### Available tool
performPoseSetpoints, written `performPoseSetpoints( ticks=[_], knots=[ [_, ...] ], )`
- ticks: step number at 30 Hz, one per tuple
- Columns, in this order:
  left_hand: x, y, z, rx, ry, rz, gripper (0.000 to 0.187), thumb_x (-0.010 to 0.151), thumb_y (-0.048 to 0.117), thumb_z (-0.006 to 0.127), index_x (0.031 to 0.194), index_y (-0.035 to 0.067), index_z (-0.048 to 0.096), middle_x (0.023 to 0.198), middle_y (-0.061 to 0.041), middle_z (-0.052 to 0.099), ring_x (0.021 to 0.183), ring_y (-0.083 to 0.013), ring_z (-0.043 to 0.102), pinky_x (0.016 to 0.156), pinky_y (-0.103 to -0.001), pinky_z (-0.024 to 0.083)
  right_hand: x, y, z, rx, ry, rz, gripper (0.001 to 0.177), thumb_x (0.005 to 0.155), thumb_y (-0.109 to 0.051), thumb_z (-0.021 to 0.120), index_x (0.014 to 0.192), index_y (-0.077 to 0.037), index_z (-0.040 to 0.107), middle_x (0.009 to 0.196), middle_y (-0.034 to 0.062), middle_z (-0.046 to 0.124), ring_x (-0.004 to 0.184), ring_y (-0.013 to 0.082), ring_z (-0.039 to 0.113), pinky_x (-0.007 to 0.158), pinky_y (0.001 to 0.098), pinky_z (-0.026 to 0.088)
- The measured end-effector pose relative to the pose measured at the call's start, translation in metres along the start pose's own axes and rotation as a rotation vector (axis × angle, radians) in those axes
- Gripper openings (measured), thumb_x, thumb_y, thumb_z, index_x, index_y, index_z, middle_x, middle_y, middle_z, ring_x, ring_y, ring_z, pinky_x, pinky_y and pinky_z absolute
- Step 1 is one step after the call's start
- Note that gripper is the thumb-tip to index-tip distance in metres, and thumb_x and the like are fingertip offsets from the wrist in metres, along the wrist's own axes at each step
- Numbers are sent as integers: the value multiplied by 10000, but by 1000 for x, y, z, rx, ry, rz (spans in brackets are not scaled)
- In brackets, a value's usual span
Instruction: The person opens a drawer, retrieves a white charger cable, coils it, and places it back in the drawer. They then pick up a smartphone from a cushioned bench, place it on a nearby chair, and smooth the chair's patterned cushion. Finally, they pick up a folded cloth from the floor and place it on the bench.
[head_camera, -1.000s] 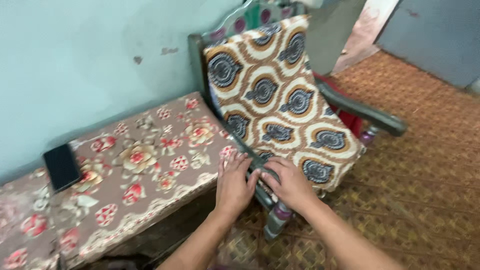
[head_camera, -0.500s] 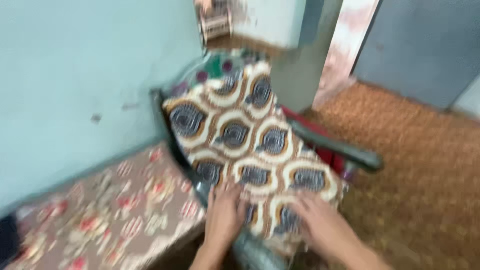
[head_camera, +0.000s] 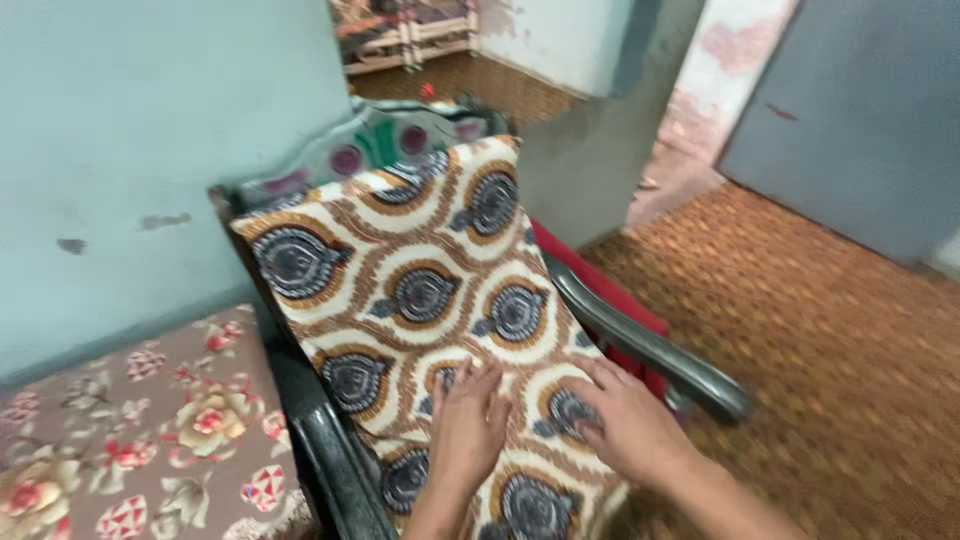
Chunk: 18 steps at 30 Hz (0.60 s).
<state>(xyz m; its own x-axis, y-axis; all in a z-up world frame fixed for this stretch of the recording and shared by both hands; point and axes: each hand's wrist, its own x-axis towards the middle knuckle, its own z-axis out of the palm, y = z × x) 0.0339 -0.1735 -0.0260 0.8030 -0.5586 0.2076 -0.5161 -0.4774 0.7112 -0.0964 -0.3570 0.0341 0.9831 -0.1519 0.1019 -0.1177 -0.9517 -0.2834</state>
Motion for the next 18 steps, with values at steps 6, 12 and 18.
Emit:
performPoseSetpoints(
  ticks=[6,12,18],
  knots=[
    [32,-30,-28,67,51,-151,495,859,278,717,1337,159,677,1467,-53,600,1458,-264,360,1216,-533,138,96,12,15,123,-36,-25,612,816,-236,772,1401,-231,591,1563,82,464,1385,315,460,1134,419,408],
    [76,-49,-54,154,154,-260,473,895,285,698,1341,133,664,1484,-60,595,1464,-271,376,1220,-556,141,208,28,28,69,-226,44,591,911,-308,700,1474,-288,523,1615,-21,412,1420,240,437,1147,447,373],
    [173,-37,-71,202,160,-425,507,887,289,703,1367,135,650,1467,-60,561,1503,-255,325,1240,-504,161,344,82,23,235,-167,-127,569,857,-260,699,1410,-226,567,1505,34,518,1351,255,543,1144,409,450]
  ],
)
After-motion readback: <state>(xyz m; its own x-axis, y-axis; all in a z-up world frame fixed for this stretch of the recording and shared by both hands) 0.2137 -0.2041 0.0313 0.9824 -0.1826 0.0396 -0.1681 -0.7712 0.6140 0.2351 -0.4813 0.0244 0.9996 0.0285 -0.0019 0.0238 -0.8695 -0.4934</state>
